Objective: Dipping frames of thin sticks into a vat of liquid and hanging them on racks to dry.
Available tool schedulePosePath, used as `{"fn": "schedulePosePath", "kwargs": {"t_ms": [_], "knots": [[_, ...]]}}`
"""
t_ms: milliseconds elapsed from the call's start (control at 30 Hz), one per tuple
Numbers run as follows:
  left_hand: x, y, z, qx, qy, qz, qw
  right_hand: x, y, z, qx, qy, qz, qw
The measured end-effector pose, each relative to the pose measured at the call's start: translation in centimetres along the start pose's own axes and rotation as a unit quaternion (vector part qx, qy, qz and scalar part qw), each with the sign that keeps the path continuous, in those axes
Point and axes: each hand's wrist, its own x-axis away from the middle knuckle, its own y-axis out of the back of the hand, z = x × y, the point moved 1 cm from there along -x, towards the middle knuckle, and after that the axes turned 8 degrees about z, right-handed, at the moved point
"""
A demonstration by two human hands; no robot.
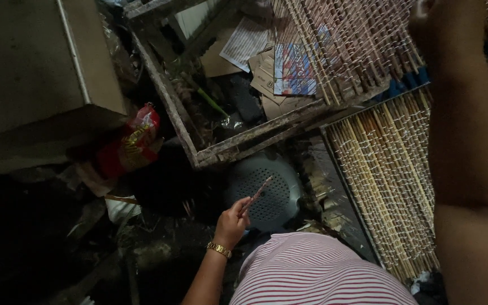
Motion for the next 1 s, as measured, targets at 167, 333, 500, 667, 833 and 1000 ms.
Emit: {"fn": "schedulePosePath", "kwargs": {"t_ms": [167, 333, 500, 667, 833, 1000], "knots": [[0.2, 0.1, -0.1, -0.004, -0.009, -0.004, 1.000, 0.5, -1.9, 0.5, -0.068, -0.071, 0.108, 0.989], [0.4, 0.4, -0.1, 0.014, 0.003, 0.003, 1.000, 1.2, -2.0, 1.3, -0.130, -0.087, 0.096, 0.983], [0.2, 0.4, 0.1, 0.003, 0.011, -0.005, 1.000, 1.1, -4.0, 1.2, -0.051, 0.004, 0.006, 0.999], [-0.1, 0.4, 0.1, 0.021, -0.007, -0.011, 1.000, 1.4, -8.4, 2.2, -0.091, 0.078, -0.041, 0.992], [0.2, 0.0, 1.5, -0.007, 0.024, -0.011, 1.000, 2.4, -11.3, 4.7, -0.112, -0.078, 0.107, 0.985], [0.3, 0.2, 1.7, 0.006, 0.062, 0.001, 0.998, 3.3, -11.9, 6.8, -0.200, -0.170, 0.141, 0.955]]}}
